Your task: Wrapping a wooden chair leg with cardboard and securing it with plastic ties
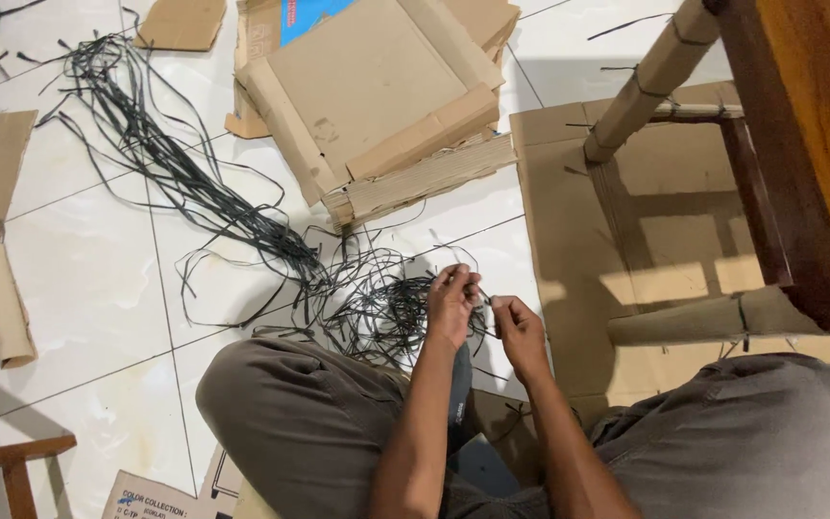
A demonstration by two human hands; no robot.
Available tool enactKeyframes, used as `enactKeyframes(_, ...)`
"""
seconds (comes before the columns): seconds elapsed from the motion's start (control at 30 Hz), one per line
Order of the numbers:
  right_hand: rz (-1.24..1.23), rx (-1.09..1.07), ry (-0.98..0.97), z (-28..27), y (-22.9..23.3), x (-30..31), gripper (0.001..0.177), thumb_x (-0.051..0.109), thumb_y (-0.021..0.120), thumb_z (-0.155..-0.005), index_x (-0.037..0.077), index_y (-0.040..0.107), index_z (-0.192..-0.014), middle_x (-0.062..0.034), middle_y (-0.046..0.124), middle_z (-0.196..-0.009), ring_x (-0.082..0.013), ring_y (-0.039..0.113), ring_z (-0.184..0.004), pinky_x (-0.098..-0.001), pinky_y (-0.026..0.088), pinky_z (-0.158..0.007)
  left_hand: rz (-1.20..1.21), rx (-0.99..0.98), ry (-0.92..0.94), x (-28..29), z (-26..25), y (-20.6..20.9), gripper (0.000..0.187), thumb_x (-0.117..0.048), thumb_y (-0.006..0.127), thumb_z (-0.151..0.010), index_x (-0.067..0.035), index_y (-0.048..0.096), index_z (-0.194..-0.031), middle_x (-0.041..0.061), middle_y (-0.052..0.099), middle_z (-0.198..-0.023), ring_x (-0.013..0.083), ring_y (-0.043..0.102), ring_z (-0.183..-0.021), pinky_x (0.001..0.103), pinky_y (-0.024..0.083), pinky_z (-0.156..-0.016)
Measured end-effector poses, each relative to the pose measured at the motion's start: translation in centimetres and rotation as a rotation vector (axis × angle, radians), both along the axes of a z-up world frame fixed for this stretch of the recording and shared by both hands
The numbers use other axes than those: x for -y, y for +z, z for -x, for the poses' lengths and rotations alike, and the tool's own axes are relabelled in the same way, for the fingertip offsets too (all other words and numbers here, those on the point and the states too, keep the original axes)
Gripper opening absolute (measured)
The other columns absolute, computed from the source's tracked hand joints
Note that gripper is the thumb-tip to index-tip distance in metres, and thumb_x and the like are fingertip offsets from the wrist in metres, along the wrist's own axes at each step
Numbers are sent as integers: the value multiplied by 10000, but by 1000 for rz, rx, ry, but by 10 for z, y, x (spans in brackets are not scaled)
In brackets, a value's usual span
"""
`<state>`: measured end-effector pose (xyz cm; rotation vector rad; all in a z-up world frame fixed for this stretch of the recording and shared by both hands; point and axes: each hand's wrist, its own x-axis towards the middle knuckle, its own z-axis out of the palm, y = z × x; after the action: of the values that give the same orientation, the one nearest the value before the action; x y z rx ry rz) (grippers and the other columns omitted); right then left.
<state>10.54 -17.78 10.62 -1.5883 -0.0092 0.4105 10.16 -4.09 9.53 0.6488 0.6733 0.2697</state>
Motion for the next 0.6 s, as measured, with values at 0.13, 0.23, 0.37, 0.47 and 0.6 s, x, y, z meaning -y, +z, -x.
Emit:
enactKeyframes(0.13,-54,-93,-16,-8,-7,21,193,256,702,-1011,86,776,-957,-37,585,-632,-128,519,-578,-260,438,-581,8,-21,136,4,-9,-4,118,-199,748,-953,-156,649,-999,103,742,-831,74,645,-642,143,542,-634)
enactKeyframes(0.23,-73,-175,-63,-12,-17,42,194,270,700,-1004,96,757,-942,17,526,-620,-95,514,-598,-236,438,-642,-25,-59,189,16,-19,7,147,-195,759,-940,-147,641,-1013,105,732,-847,74,630,-648,155,554,-643)
enactKeyframes(0.37,-184,-352,-264,-15,-19,73,185,218,629,-1034,86,689,-919,35,412,-612,-111,456,-567,-254,433,-625,-77,-122,167,44,-36,12,157,-273,733,-954,-185,643,-1048,31,737,-927,39,617,-727,157,534,-690)
enactKeyframes(0.47,-185,-408,-443,-15,-18,91,181,199,596,-1028,80,656,-906,48,372,-623,-105,453,-551,-262,434,-588,-87,-135,146,68,-49,16,156,-264,724,-954,-179,642,-1055,31,730,-939,38,605,-739,162,539,-704)
enactKeyframes(0.6,-27,-428,-640,-14,-71,129,254,266,613,-1027,59,686,-900,3,469,-617,-126,522,-553,-284,422,-538,-202,-140,75,105,-63,13,133,-186,740,-907,-134,664,-1003,72,713,-884,58,584,-710,166,529,-660)
